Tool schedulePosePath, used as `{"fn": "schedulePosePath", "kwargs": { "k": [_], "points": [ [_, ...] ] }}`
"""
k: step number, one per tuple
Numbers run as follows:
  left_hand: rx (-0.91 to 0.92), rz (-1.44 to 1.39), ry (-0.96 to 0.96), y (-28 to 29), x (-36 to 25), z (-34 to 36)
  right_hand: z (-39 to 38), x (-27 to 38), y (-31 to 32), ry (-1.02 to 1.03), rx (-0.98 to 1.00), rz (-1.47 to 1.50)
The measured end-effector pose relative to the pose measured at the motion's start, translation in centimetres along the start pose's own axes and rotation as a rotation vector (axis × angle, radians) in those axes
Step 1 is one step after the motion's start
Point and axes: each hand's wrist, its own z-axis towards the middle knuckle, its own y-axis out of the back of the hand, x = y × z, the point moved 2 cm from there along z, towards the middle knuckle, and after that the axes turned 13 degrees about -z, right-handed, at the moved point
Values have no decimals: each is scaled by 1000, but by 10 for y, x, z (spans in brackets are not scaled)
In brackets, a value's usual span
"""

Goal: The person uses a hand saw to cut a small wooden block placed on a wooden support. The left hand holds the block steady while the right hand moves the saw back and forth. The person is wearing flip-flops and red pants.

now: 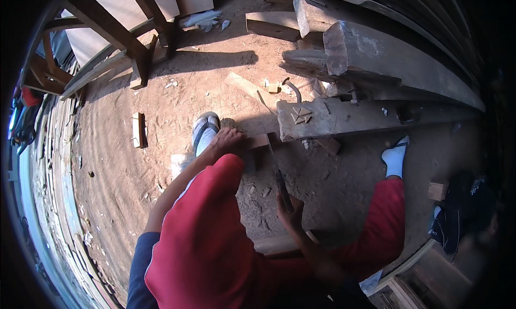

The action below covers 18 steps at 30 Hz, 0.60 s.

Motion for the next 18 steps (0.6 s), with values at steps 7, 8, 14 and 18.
{"fn": "schedulePosePath", "kwargs": {
  "k": [7, 8, 14, 18],
  "points": [
    [-179, 57, -112, 3, -10, 0, -3, -1, 20, 77, -9, 10],
    [-204, 65, -124, 4, -9, 0, 8, 7, 15, 53, -3, 64],
    [64, -42, 88, -10, 5, -5, 12, -3, -8, 67, 7, 89],
    [174, -102, 147, -5, -6, 8, -19, -22, 14, 62, 0, -91]
  ]
}}
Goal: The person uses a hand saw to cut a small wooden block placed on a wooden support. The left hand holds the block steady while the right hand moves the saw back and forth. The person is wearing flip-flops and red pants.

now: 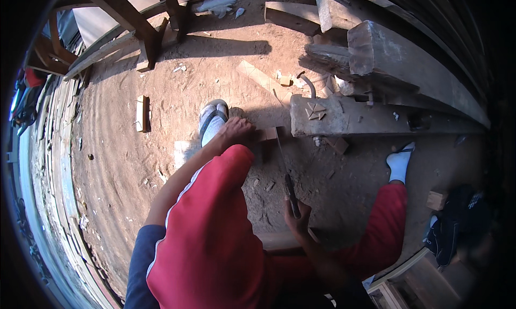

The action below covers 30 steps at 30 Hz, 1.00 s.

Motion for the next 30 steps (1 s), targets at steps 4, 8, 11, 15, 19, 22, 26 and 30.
{"fn": "schedulePosePath", "kwargs": {
  "k": [4, 8, 11, 15, 19, 22, 26, 30],
  "points": [
    [90, 29, 54, -3, 6, 2, 13, 5, -1, 70, -22, 54],
    [26, 104, -13, -6, 13, -1, 54, 25, -19, 84, -37, 177],
    [-28, 72, -31, -9, 10, -3, 55, 31, -25, 36, -50, 268],
    [-27, 94, -7, -8, 2, -1, 16, 5, -12, -31, 16, 116],
    [73, 75, 57, -3, -1, 1, 0, 6, 2, -39, 49, 76],
    [45, 54, 10, -6, 8, -1, 25, 14, -11, 73, -5, 137],
    [56, 27, 2, -1, 4, 8, 67, 30, -27, 127, -71, 216],
    [-48, 62, -61, -9, 13, -3, 67, 30, -31, 65, -30, 155]
  ]
}}
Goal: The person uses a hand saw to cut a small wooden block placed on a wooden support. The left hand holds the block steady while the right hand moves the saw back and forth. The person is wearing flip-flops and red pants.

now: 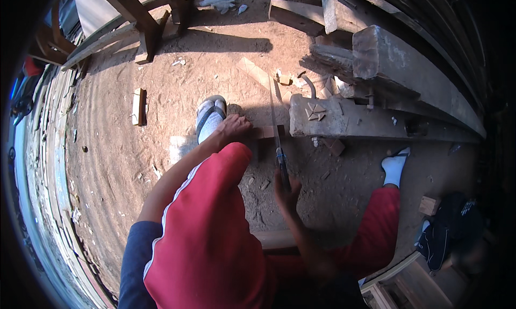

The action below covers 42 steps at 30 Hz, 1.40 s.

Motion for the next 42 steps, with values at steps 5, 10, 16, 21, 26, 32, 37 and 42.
{"fn": "schedulePosePath", "kwargs": {
  "k": [5, 10, 16, 21, 26, 32, 37, 42],
  "points": [
    [116, -1, 69, 9, -21, 10, -20, 5, 18, 31, -20, 59],
    [-54, 28, 8, 8, -16, -1, -50, -8, 14, -121, 34, 79],
    [-22, 13, 11, 17, -20, -3, -95, -12, 22, -173, 1, -28],
    [230, 44, 154, 13, -17, 9, -35, 11, 23, -101, 43, 43],
    [140, 17, 203, 6, -11, 12, -16, -1, 15, -53, 18, -22],
    [-319, 41, -49, -2, -8, 5, -66, -20, 63, -56, 96, -200],
    [-173, -7, -46, -4, 6, 3, -59, -28, 54, -50, 96, -67],
    [139, -5, 83, -4, -3, 17, -5, -9, 16, -43, 42, 98]
  ]
}}
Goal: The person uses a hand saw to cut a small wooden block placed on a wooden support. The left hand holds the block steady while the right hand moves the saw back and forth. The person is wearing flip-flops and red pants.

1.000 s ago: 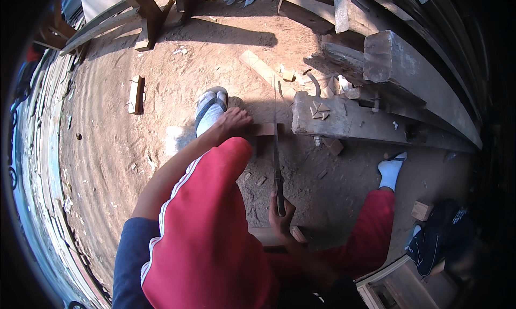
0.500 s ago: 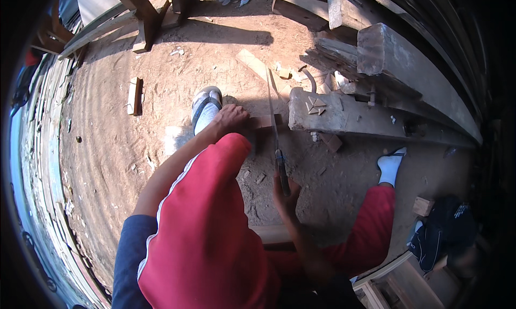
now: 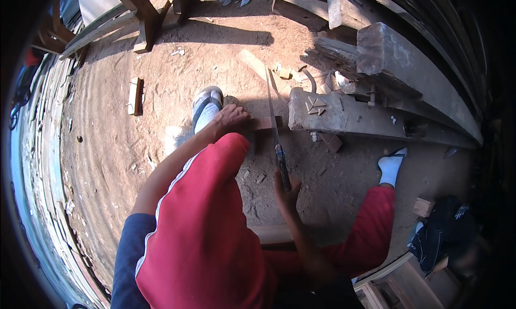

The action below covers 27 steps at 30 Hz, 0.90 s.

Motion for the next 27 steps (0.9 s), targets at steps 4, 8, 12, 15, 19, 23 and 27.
{"fn": "schedulePosePath", "kwargs": {
  "k": [4, 8, 12, 15, 19, 23, 27],
  "points": [
    [-172, 20, -47, -6, 14, -14, -5, 0, -10, 2, 14, -57],
    [-626, 51, -266, 10, -7, -15, -62, -14, 26, -94, 44, -221],
    [-550, 21, -246, 14, -14, -13, -81, -15, 39, -25, -15, -302],
    [-100, -12, -35, 7, -5, -7, -51, -2, 27, -22, -1, -160],
    [-102, 17, -14, -11, 32, -29, 7, 19, -17, -21, 40, -1],
    [99, -61, 41, 39, -30, 3, 21, -2, -10, -46, -13, -70],
    [-95, 31, -24, 14, -7, -23, -35, -13, 3, -49, 16, -68]
  ]
}}
